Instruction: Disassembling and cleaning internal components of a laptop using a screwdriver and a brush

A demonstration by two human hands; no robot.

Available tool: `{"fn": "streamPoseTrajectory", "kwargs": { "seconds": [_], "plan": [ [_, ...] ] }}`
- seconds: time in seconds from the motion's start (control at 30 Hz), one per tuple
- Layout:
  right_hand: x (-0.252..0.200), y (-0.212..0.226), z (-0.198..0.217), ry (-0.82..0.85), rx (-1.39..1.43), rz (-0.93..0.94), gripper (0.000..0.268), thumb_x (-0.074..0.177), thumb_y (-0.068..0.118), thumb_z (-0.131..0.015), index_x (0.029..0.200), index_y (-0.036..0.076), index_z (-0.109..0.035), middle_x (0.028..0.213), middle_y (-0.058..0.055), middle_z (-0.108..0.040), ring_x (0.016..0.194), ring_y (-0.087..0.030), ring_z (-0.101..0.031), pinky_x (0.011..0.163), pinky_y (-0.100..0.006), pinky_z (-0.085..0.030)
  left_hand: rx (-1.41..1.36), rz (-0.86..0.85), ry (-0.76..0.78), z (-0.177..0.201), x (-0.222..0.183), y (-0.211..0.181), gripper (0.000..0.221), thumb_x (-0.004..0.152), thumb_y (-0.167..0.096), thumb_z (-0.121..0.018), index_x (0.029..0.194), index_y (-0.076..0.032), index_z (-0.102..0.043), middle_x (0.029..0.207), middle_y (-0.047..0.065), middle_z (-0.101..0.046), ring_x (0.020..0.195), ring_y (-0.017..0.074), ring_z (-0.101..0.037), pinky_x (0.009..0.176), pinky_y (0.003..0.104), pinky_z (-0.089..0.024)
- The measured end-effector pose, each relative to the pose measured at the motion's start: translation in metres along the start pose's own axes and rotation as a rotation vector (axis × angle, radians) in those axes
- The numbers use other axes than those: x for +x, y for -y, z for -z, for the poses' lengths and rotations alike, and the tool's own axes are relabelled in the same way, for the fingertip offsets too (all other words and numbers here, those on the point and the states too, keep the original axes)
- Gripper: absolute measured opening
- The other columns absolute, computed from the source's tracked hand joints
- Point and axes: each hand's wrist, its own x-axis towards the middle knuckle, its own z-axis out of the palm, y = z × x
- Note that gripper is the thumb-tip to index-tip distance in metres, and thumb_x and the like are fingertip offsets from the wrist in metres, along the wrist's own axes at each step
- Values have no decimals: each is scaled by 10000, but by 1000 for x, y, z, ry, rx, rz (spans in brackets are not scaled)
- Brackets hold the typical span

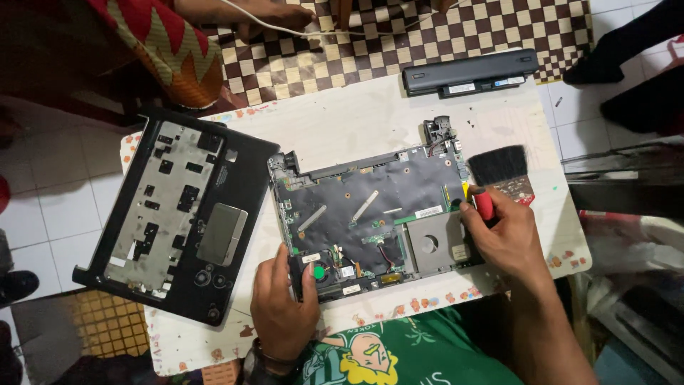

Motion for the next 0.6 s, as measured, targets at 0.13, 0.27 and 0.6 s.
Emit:
{"fn": "streamPoseTrajectory", "kwargs": {
  "seconds": [0.13, 0.27, 0.6],
  "plan": [
    [2, -2, 0, -9, 20, 78, 382, 991, 229, -669, 697, 134, -445, 644, 33, -296, 594, -102, -278, 552, -278, -253, 18, 18, 4, 0, 2, -2, 497, 944, -227, -679, 1347, 49, -590, 1105, 184, -648, 1023, 380, -644, 836, 471, -536],
    [5, -8, -1, -70, -8, -23, 241, 973, 238, -695, 1166, 111, -763, 769, 18, -592, 713, -92, -457, 644, -263, -405, 7, -15, -17, 2, 2, -3, 472, 951, -211, -674, 1332, 56, -594, 1080, 189, -644, 994, 394, -642, 824, 473, -528],
    [6, -2, 7, -32, 74, -17, 286, 947, 198, -702, 1204, 84, -752, 1123, -51, -770, 956, -118, -638, 859, -255, -512, 5, 17, -2, 1, 2, -2, 472, 945, -230, -685, 1320, 50, -616, 1045, 152, -642, 900, 328, -638, 767, 441, -523]
  ]
}}
